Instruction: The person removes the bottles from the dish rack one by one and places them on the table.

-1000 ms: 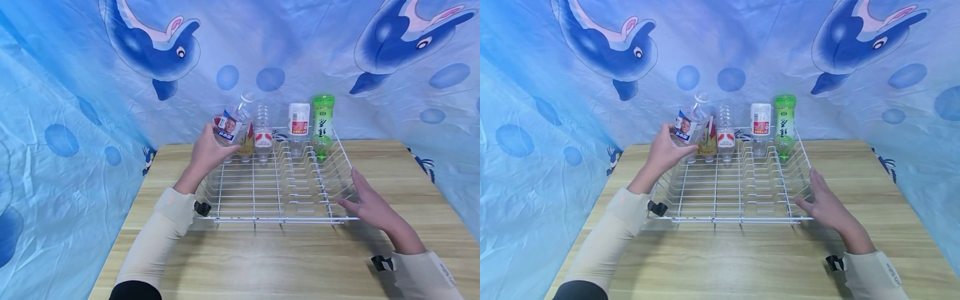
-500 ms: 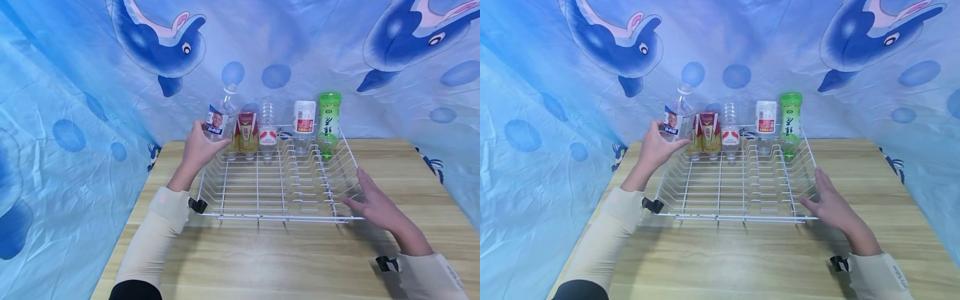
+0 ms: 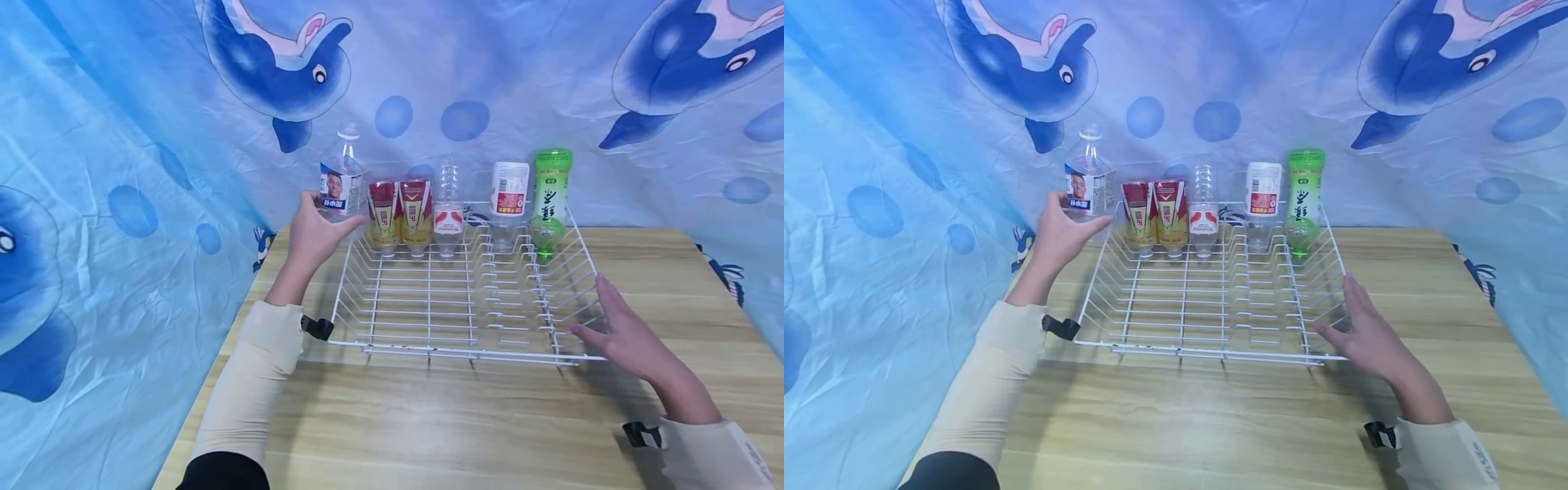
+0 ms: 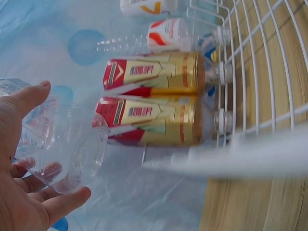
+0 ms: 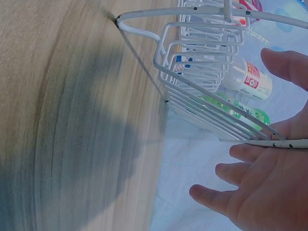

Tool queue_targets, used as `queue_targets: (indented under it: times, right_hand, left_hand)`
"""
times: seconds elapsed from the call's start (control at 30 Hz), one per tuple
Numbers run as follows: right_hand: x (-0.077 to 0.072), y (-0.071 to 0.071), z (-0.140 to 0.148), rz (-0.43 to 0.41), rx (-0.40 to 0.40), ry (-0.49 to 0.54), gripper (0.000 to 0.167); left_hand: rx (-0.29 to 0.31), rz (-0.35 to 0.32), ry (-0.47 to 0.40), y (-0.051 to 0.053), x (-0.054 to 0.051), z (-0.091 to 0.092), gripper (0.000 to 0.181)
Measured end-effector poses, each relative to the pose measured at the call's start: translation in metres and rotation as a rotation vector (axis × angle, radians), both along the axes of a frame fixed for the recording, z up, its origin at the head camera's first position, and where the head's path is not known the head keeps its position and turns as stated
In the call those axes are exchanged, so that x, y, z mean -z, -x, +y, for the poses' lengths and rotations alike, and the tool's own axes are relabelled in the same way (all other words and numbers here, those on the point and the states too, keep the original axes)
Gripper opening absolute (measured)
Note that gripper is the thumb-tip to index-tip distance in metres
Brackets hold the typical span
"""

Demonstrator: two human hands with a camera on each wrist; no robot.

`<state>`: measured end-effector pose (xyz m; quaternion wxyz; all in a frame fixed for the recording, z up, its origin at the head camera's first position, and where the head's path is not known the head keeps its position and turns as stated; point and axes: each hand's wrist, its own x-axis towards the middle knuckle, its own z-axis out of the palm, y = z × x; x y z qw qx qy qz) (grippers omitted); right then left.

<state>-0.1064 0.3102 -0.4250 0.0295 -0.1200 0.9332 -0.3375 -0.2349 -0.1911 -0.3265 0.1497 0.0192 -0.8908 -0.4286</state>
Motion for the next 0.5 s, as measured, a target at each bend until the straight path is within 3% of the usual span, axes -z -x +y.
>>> queue_targets:
  times: [0.23,0.5]
  right_hand:
    - [0.001,-0.001,0.003,-0.012,0.010,-0.009,0.104]
    - [-0.001,0.001,0.000,-0.017,0.001,0.000,0.105]
  left_hand:
    - [-0.024,0.002,-0.039,0.000,0.006,-0.010,0.096]
    - [-0.036,-0.012,-0.093,-0.003,0.020,-0.034,0.099]
